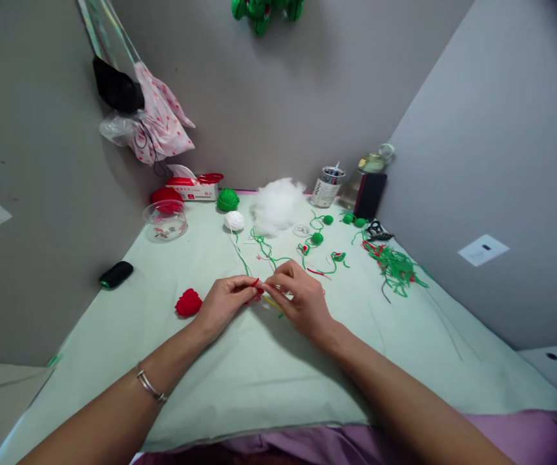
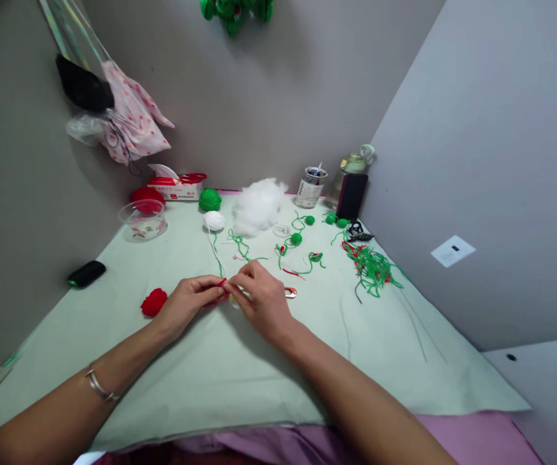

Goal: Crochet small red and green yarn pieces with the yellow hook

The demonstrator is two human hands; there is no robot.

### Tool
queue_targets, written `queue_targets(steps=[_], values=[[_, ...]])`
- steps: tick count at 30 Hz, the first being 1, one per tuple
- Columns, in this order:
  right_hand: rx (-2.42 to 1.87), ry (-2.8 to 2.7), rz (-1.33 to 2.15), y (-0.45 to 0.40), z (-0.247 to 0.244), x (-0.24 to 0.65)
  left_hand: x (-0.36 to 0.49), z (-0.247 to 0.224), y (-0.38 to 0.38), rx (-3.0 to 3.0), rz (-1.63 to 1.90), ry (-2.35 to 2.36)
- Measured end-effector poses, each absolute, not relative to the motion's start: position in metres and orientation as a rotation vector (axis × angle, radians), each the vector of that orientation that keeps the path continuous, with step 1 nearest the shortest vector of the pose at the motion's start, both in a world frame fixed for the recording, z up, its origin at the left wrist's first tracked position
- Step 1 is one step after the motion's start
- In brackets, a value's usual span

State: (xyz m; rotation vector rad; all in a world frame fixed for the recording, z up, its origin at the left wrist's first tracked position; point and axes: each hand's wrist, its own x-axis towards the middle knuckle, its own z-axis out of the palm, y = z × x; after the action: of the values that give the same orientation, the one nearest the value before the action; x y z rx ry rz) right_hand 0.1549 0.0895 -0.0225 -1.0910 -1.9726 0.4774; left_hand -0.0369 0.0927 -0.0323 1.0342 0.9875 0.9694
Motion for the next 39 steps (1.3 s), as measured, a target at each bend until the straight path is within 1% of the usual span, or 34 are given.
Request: queue_targets(steps=[2, 3, 8, 12, 14, 19, 21, 31, 39], values=[[-1.055, -2.114, 0.294, 0.086, -0.026, 0.152, -0.037, -0.031, 0.09, 1.022, 0.95, 0.965], [-1.046, -2.141, 0.273, 0.085, -0.028, 0.151, -0.037, -0.03, 0.089, 1.007, 0.939, 0.948], [-0.997, -2.24, 0.241, 0.084, -0.033, 0.15, -0.036, -0.024, 0.089, 0.899, 0.95, 0.913], [-0.961, -2.264, 0.283, 0.086, -0.031, 0.153, -0.037, -0.024, 0.091, 0.869, 0.956, 0.935], [-0.964, -2.223, 0.354, 0.087, -0.029, 0.156, -0.036, -0.026, 0.091, 0.876, 0.966, 0.947], [-1.1, -1.886, 0.822, 0.093, -0.02, 0.158, -0.034, -0.027, 0.09, 0.936, 1.001, 0.952], [-1.136, -1.811, 0.91, 0.095, -0.018, 0.157, -0.033, -0.026, 0.089, 0.968, 1.001, 0.961], [-1.234, -1.668, 1.092, 0.098, -0.022, 0.153, -0.032, -0.029, 0.088, 1.069, 1.012, 0.955], [-1.211, -1.618, 1.174, 0.101, -0.023, 0.153, -0.03, -0.029, 0.087, 1.07, 1.058, 0.953]])
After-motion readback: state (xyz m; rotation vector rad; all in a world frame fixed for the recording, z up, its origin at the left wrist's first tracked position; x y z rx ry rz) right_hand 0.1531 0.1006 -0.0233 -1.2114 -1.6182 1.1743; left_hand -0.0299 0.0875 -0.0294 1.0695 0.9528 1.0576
